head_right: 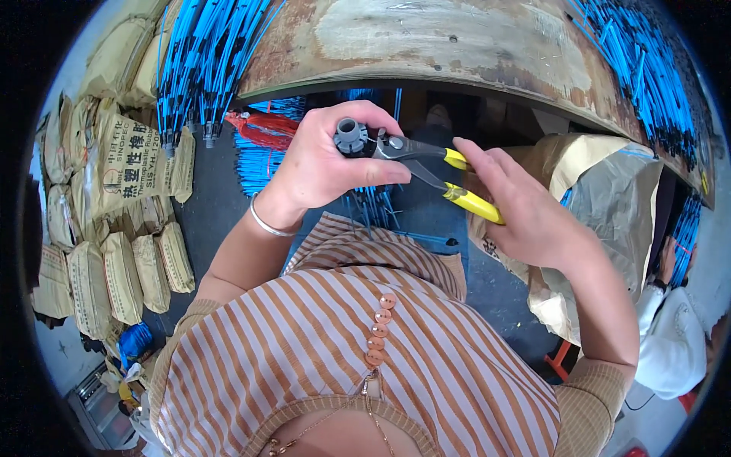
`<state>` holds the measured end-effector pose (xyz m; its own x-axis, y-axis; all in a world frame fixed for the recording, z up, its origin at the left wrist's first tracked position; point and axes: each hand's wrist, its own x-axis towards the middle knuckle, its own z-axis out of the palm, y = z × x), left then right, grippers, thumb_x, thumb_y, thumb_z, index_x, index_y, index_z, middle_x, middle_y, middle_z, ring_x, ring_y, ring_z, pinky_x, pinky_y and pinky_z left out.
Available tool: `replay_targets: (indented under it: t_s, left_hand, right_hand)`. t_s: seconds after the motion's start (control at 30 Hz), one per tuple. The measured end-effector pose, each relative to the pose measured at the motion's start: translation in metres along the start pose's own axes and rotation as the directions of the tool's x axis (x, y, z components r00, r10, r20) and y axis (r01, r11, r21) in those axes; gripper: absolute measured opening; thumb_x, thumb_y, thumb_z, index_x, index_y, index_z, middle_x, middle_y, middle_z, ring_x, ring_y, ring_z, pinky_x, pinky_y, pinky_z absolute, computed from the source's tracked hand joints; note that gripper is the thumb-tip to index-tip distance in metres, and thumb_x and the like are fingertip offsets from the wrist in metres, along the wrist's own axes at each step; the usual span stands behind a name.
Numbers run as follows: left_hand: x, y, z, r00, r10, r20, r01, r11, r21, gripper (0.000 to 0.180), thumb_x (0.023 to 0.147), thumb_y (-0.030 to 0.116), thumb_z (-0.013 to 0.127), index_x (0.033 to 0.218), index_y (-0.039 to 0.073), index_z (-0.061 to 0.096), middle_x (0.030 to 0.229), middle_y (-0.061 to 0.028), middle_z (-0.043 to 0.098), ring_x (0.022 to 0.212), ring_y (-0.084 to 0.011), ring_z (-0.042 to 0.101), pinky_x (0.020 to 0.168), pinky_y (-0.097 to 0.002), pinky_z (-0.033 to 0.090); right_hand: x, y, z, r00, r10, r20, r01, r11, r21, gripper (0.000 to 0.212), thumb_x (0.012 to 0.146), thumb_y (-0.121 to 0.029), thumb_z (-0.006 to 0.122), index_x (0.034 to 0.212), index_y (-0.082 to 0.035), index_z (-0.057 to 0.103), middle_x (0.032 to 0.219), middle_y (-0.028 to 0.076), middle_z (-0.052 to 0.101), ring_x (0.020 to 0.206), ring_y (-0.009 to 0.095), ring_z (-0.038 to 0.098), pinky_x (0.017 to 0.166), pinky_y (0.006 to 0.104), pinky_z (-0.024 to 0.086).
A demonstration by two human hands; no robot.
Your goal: The person assembles blue rod bundles into circular black caps, then uses pliers to secure them.
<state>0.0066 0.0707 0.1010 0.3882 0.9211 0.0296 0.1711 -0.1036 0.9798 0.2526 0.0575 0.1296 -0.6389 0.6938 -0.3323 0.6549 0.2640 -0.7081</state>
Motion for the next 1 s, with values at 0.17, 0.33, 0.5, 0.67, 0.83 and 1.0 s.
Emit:
replay_targets:
  t_s: [0.17, 0.33, 0.5, 0.67, 0.83, 1.0]
  left_hand:
    - [0.0, 0.004, -0.003, 0.998, 0.022, 0.065, -0.021, 1.0, -0.008, 0.025, 0.06, 0.003, 0.078, 0.081, 0.002, 0.063, 0.072, -0.0001, 0.058, 0.065, -0.0056, 0.053, 0.059, -0.0202, 0.042]
    - [-0.003, 0.001, -0.003, 0.994, 0.057, 0.091, -0.053, 0.998, -0.037, 0.024, 0.061, 0.003, 0.078, 0.08, 0.002, 0.063, 0.071, 0.0002, 0.057, 0.064, -0.0054, 0.051, 0.057, -0.0203, 0.041]
    - [0.003, 0.002, -0.001, 0.997, -0.038, 0.069, 0.038, 0.999, -0.012, 0.022, 0.062, 0.004, 0.077, 0.079, 0.001, 0.063, 0.069, 0.0005, 0.058, 0.063, -0.0048, 0.051, 0.056, -0.0204, 0.04]
    - [0.008, 0.002, -0.002, 0.998, -0.036, 0.044, 0.032, 0.995, 0.098, 0.021, 0.063, 0.004, 0.076, 0.079, 0.001, 0.063, 0.069, -0.0003, 0.06, 0.065, -0.0047, 0.053, 0.057, -0.0208, 0.043]
    - [0.009, -0.015, 0.0, 0.991, -0.109, -0.08, 0.11, 0.994, 0.003, 0.028, 0.065, 0.019, 0.08, 0.078, 0.0, 0.063, 0.063, 0.0009, 0.055, 0.059, -0.0033, 0.044, 0.055, -0.0202, 0.041]
    - [0.005, -0.014, -0.011, 0.997, -0.052, -0.063, 0.046, 0.995, -0.091, 0.036, 0.062, -0.001, 0.073, 0.095, 0.0, 0.059, 0.073, -0.0063, 0.062, 0.069, -0.0099, 0.059, 0.063, -0.0242, 0.049]
  right_hand:
    - [-0.01, -0.009, -0.008, 0.999, -0.033, 0.009, 0.033, 0.999, -0.038, 0.071, 0.065, 0.007, 0.058, 0.131, -0.004, 0.036, 0.12, 0.018, 0.047, 0.111, 0.035, 0.047, 0.093, 0.0348, 0.039]
    - [0.001, 0.014, 0.025, 0.978, -0.125, -0.166, 0.122, 0.992, -0.028, 0.051, 0.071, 0.007, 0.054, 0.121, -0.001, 0.046, 0.094, 0.014, 0.058, 0.09, 0.034, 0.057, 0.081, 0.0333, 0.046]
    - [-0.001, 0.008, 0.005, 0.99, 0.137, 0.045, -0.144, 0.947, 0.289, 0.033, 0.081, 0.001, 0.052, 0.114, 0.0, 0.05, 0.073, 0.008, 0.059, 0.068, 0.018, 0.059, 0.063, 0.0273, 0.048]
    - [0.0, -0.034, -0.036, 0.928, 0.318, 0.192, -0.362, 0.892, 0.27, 0.022, 0.087, -0.006, 0.051, 0.108, 0.0, 0.052, 0.069, 0.003, 0.055, 0.058, 0.007, 0.053, 0.054, 0.0222, 0.045]
    - [0.008, -0.034, -0.015, 0.973, 0.222, 0.059, -0.223, 0.975, 0.017, 0.018, 0.088, -0.007, 0.051, 0.105, -0.001, 0.053, 0.068, 0.002, 0.055, 0.053, 0.009, 0.051, 0.053, 0.0234, 0.044]
    - [0.015, -0.011, 0.01, 0.981, 0.196, -0.018, -0.19, 0.968, 0.164, 0.024, 0.086, -0.012, 0.056, 0.107, -0.001, 0.051, 0.072, 0.002, 0.055, 0.059, 0.009, 0.052, 0.054, 0.023, 0.044]
